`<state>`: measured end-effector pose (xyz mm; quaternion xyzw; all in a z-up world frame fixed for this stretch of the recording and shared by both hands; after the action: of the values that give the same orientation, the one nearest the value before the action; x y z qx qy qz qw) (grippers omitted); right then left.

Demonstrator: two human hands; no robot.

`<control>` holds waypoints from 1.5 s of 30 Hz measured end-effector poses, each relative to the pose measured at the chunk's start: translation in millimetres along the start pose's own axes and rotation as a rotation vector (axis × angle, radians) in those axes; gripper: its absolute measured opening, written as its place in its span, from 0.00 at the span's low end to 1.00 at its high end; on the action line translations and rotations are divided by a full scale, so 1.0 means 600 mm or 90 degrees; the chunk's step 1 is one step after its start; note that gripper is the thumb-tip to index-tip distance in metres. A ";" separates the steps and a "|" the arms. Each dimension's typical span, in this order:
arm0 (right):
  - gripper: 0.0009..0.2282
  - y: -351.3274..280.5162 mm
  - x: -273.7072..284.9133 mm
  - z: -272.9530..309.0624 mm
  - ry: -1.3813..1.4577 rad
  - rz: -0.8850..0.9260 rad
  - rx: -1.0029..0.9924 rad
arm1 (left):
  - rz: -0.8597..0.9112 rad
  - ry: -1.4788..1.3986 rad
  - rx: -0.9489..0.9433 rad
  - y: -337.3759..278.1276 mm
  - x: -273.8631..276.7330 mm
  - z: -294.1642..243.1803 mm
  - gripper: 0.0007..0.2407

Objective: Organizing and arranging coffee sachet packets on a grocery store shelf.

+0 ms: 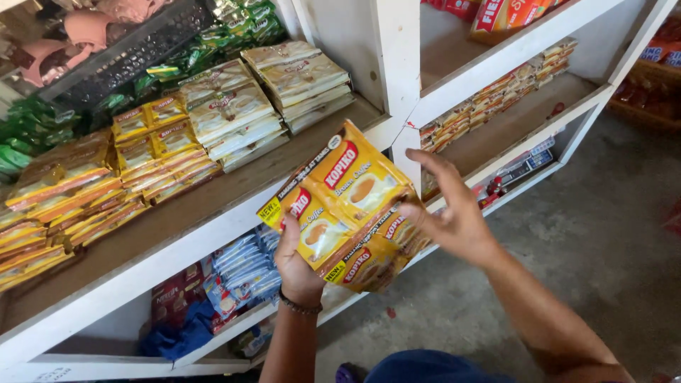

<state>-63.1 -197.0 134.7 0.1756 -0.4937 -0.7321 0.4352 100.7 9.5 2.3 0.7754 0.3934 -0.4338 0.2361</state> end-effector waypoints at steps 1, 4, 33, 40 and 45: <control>0.28 -0.007 -0.003 -0.011 0.001 0.002 -0.003 | -0.003 -0.002 0.000 0.002 0.003 0.003 0.28; 0.27 -0.028 -0.033 -0.054 0.237 0.125 -0.140 | 0.012 0.019 -0.043 0.005 -0.014 -0.003 0.26; 0.02 0.078 0.038 0.008 0.229 -0.042 0.003 | 0.058 0.047 0.088 0.025 0.158 0.185 0.28; 0.01 0.057 0.029 -0.030 0.310 -0.090 -0.141 | 0.123 0.069 0.073 0.015 0.211 0.203 0.20; 0.06 0.019 0.014 -0.128 0.327 -0.148 -0.370 | 0.177 0.236 0.019 -0.015 0.139 0.136 0.43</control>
<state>-9.5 -249.1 111.4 0.2776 -0.1182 -0.8177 0.4902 79.7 -9.3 -111.4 0.8921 0.3126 -0.2532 0.2059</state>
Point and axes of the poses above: each hand's wrist, its own y-axis towards the middle knuckle, its own x-axis out of the back of the hand, z = x × y, the point moved 7 cm from there along y, towards the middle knuckle, and after that the axes turned 7 degrees about x, right-handed, at the moved point
